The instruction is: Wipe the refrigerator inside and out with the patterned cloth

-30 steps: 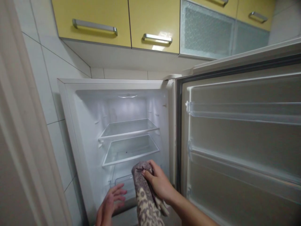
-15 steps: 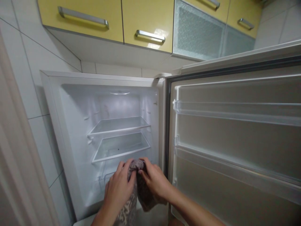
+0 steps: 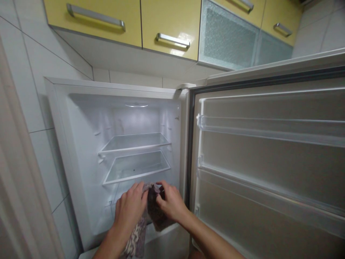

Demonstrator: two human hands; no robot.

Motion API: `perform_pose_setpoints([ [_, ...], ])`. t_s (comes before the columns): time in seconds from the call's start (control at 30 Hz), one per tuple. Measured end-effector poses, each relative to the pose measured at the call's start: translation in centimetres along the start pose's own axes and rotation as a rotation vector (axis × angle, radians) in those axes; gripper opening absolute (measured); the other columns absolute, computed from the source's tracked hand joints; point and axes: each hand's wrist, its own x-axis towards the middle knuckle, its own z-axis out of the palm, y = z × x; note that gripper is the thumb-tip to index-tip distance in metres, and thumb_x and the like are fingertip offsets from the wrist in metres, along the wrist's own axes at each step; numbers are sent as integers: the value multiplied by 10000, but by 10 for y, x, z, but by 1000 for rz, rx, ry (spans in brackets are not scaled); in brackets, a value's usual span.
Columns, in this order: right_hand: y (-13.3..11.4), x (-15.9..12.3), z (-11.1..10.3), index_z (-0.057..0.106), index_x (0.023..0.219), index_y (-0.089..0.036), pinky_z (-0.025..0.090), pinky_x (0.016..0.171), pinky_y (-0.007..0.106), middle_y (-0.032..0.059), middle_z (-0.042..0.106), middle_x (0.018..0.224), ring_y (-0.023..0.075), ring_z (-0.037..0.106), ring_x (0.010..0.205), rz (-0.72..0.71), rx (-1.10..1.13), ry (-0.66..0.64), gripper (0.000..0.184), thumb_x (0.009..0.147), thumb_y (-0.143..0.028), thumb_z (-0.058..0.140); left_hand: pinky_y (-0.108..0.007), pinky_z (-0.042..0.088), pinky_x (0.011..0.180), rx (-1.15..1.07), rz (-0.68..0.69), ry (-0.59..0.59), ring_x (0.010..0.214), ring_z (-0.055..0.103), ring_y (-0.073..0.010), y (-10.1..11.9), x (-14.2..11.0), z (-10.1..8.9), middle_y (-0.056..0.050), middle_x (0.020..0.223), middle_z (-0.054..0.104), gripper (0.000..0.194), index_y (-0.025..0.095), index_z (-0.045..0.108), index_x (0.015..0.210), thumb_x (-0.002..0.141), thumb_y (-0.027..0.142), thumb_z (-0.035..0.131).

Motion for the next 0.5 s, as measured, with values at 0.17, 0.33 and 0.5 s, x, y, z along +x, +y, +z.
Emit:
perform_pose_setpoints([
  [0.17,6,15,19,774,991,-162,380,741,286,90,791,971,234,691,898,76,82,-18,102,925,-196,703,-496,541,1015,-415,-20,34,1192,737,-359,-6,9,26,-145,1227,775,330,207,649,1251,1034,336,436],
  [0.33,14,24,23,765,1022,-170,446,839,295,55,768,992,239,667,967,76,473,89,211,882,-253,631,-433,616,823,-1205,-19,-167,940,753,-280,-13,10,38,-110,1130,741,782,193,563,1415,868,751,598],
  [0.5,9,22,16,762,959,-191,501,934,337,45,770,998,267,689,1006,219,1107,-31,286,756,-381,693,-489,590,947,-1157,-168,205,1026,713,-297,-30,14,44,-92,1140,698,962,218,637,1346,597,788,834],
])
